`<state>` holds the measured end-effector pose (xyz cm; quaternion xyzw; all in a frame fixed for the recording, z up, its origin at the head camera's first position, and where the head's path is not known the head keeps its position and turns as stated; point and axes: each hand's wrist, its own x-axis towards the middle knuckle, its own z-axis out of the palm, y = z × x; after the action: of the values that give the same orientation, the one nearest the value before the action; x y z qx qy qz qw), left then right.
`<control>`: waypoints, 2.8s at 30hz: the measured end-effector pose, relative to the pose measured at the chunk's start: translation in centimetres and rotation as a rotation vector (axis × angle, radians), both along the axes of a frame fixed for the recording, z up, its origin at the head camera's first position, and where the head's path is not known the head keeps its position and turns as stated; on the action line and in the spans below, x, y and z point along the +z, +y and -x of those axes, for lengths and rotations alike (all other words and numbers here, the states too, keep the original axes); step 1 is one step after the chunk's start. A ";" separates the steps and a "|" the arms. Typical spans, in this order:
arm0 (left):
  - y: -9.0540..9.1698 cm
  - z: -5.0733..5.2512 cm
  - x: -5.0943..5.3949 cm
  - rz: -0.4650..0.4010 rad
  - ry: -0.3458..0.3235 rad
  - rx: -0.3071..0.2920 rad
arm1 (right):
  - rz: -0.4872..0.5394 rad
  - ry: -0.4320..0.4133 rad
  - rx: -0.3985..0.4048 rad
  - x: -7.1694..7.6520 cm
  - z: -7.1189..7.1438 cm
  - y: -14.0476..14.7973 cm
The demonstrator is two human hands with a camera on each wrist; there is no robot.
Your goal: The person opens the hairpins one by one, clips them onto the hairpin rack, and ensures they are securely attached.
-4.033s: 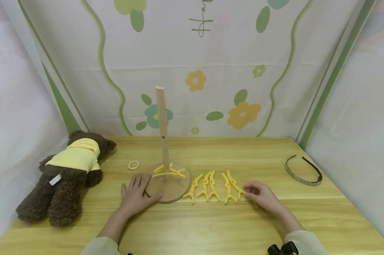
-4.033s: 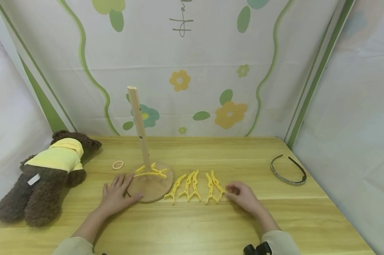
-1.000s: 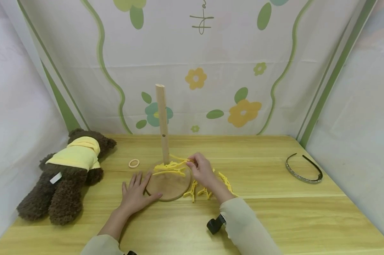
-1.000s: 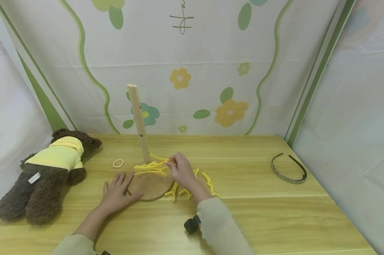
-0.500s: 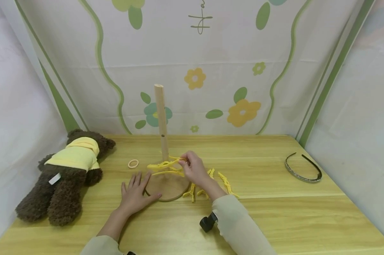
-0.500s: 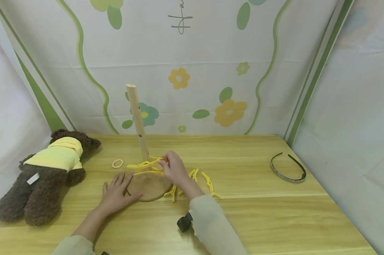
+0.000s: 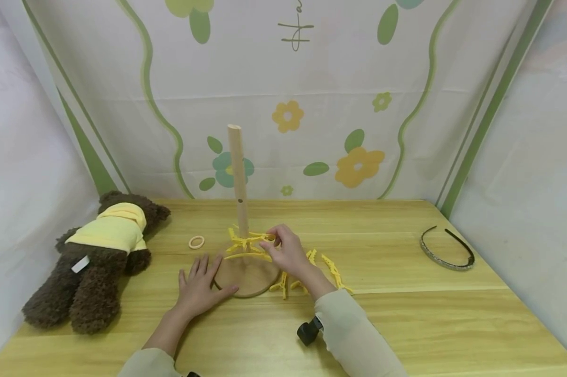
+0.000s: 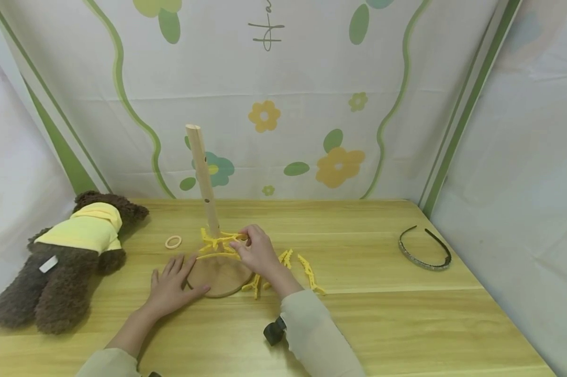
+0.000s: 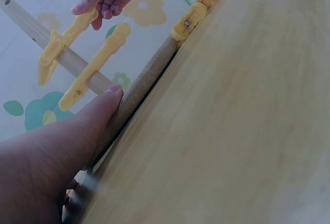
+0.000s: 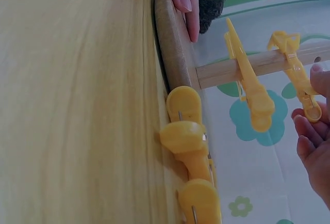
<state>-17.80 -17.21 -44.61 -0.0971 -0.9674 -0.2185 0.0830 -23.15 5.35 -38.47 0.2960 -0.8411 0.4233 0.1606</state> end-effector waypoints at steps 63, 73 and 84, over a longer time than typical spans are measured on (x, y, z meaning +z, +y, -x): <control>-0.1 -0.2 0.1 0.000 -0.003 -0.002 | -0.209 -0.279 -0.246 -5.3 -5.7 15.6; 0.1 -0.2 0.3 -0.005 -0.005 -0.005 | -0.265 -0.214 -0.289 -5.1 -6.0 15.4; 0.1 -0.3 0.4 -0.002 -0.006 -0.002 | -0.295 -0.177 -0.356 -4.8 -5.7 16.2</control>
<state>-17.50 -17.10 -44.24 -0.0974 -0.9674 -0.2198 0.0801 -17.45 21.60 -43.30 0.1251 -0.9434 0.2854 0.1136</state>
